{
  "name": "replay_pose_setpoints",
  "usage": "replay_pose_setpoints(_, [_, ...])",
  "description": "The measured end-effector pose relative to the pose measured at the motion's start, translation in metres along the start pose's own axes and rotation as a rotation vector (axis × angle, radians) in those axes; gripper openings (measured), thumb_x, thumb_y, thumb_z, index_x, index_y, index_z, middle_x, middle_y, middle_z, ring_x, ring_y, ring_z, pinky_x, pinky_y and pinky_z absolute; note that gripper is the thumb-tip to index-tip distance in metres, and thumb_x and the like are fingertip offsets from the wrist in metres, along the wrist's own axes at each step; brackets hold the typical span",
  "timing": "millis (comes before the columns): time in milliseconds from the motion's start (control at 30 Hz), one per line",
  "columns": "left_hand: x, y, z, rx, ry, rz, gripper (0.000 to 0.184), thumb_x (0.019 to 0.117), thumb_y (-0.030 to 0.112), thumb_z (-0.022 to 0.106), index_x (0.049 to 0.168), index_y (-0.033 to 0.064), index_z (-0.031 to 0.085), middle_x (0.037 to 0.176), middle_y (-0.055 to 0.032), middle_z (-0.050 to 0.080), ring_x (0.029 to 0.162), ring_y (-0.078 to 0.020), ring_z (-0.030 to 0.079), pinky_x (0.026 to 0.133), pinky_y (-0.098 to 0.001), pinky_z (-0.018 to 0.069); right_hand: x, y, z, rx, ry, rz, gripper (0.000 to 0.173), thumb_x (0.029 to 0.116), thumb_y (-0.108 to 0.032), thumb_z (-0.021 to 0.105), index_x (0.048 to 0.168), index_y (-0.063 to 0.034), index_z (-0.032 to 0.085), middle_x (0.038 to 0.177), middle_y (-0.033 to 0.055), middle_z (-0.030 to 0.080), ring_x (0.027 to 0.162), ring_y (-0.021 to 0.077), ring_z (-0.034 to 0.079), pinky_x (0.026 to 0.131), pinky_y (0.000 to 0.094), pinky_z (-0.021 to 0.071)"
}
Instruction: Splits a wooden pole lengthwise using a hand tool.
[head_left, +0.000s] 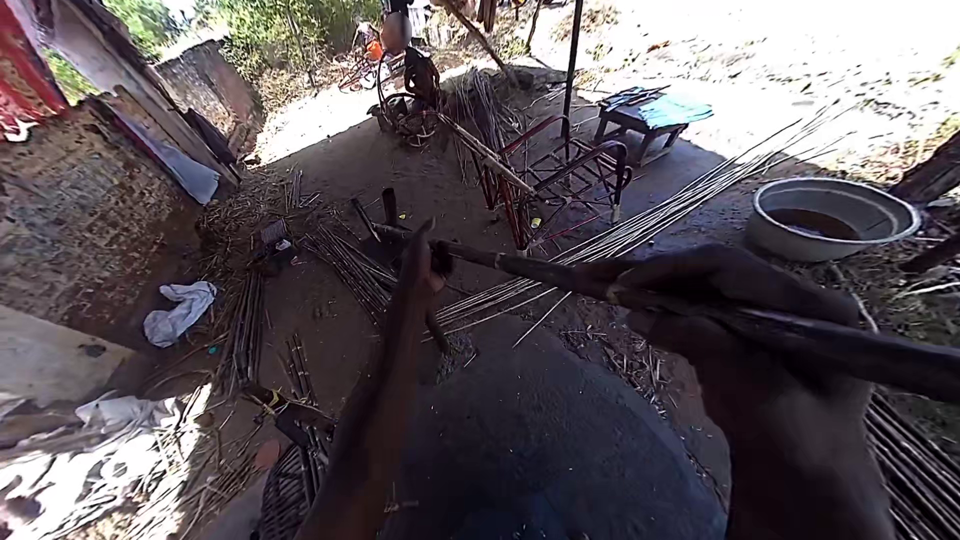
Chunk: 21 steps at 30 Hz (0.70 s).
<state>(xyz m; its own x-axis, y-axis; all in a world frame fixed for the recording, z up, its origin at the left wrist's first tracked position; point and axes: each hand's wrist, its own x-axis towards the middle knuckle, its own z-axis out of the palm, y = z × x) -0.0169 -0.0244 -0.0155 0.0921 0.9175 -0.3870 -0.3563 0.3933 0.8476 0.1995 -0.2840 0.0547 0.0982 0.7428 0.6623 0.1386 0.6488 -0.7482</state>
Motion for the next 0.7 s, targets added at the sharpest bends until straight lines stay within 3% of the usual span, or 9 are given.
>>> replay_pose_setpoints(100, [0.041,0.003,0.046,0.139,0.063,0.059,0.033,0.1067,0.037,0.051,0.103,0.0048,0.057,0.07,-0.0053,0.058,0.047,-0.0092,0.051,0.041,-0.0212,0.0443,0.066,0.051,-0.052,0.145,0.099,0.095,0.014,0.0931,-0.005,0.053,0.095,-0.0066,0.066,0.099,0.0101,0.074,0.092,0.0279,0.073,0.087,0.0444,0.0621])
replay_pose_setpoints(200, [0.084,0.002,0.089,0.234,0.12,0.078,0.032,0.1069,0.031,0.046,0.106,0.0021,0.06,0.073,-0.0076,0.063,0.049,-0.0104,0.054,0.043,-0.0224,0.045,0.125,0.092,-0.096,0.158,0.29,0.334,0.024,0.0986,-0.008,0.044,0.091,-0.0073,0.067,0.102,0.0098,0.077,0.082,0.0219,0.074,0.074,0.036,0.0617])
replay_pose_setpoints(267, [0.094,0.0,0.097,0.266,0.161,0.102,0.031,0.1053,0.03,0.046,0.097,0.0041,0.061,0.067,-0.0047,0.058,0.045,-0.0099,0.048,0.041,-0.0233,0.0412,0.137,0.098,-0.1,0.172,0.327,0.366,0.025,0.0995,-0.01,0.044,0.092,-0.0068,0.068,0.101,0.0099,0.077,0.078,0.0207,0.073,0.069,0.0336,0.0607])
replay_pose_setpoints(367, [0.064,-0.004,0.06,0.274,0.052,0.064,0.042,0.107,0.047,0.046,0.094,0.0089,0.057,0.065,-0.0012,0.053,0.045,-0.0085,0.046,0.04,-0.0219,0.04,0.096,0.085,-0.069,0.186,0.297,0.176,0.015,0.0923,-0.008,0.051,0.088,-0.008,0.065,0.093,0.0096,0.076,0.075,0.0218,0.073,0.065,0.0363,0.0622])
replay_pose_setpoints(467, [-0.011,-0.011,0.019,0.208,-0.106,0.001,0.06,0.1001,0.066,0.048,0.101,0.0073,0.063,0.073,-0.0049,0.062,0.057,-0.0122,0.059,0.052,-0.0259,0.0519,0.016,0.056,-0.022,0.107,0.074,-0.011,0.011,0.0941,-0.022,0.063,0.1,-0.0132,0.066,0.101,0.0028,0.073,0.086,0.0175,0.071,0.073,0.0338,0.0622])
replay_pose_setpoints(533, [-0.062,-0.028,0.008,0.173,-0.145,0.021,0.045,0.1026,0.049,0.056,0.096,0.0062,0.067,0.076,-0.0041,0.065,0.062,-0.0103,0.062,0.058,-0.0236,0.0548,-0.023,0.06,0.003,0.066,-0.026,-0.031,0.019,0.0963,-0.032,0.065,0.103,-0.014,0.068,0.112,0.0022,0.072,0.095,0.0173,0.072,0.077,0.0341,0.0635])
replay_pose_setpoints(600, [-0.085,-0.044,-0.001,0.072,-0.058,0.021,0.029,0.1033,0.031,0.061,0.098,0.0033,0.066,0.079,-0.0055,0.068,0.064,-0.0107,0.066,0.061,-0.0235,0.0584,-0.044,0.062,0.022,-0.043,-0.035,0.039,0.02,0.0955,-0.031,0.063,0.105,-0.0142,0.069,0.12,-0.0003,0.071,0.099,0.0134,0.071,0.079,0.033,0.0626])
replay_pose_setpoints(667, [-0.085,-0.048,-0.01,-0.046,0.027,0.006,0.023,0.1046,0.023,0.058,0.107,0.0007,0.063,0.083,-0.0088,0.068,0.065,-0.0136,0.068,0.062,-0.0261,0.0605,-0.057,0.051,0.028,-0.167,0.014,0.122,0.03,0.0935,-0.031,0.069,0.118,-0.0143,0.067,0.13,0.0009,0.064,0.094,0.0106,0.07,0.074,0.0304,0.0627])
replay_pose_setpoints(700, [-0.082,-0.046,-0.013,-0.07,0.057,0.003,0.023,0.1049,0.022,0.056,0.108,0.0004,0.063,0.083,-0.0099,0.068,0.063,-0.0146,0.067,0.061,-0.0272,0.0603,-0.066,0.041,0.025,-0.22,0.044,0.134,0.041,0.0925,-0.038,0.073,0.125,-0.0154,0.064,0.128,0.0012,0.06,0.09,0.0098,0.067,0.072,0.0292,0.0624])
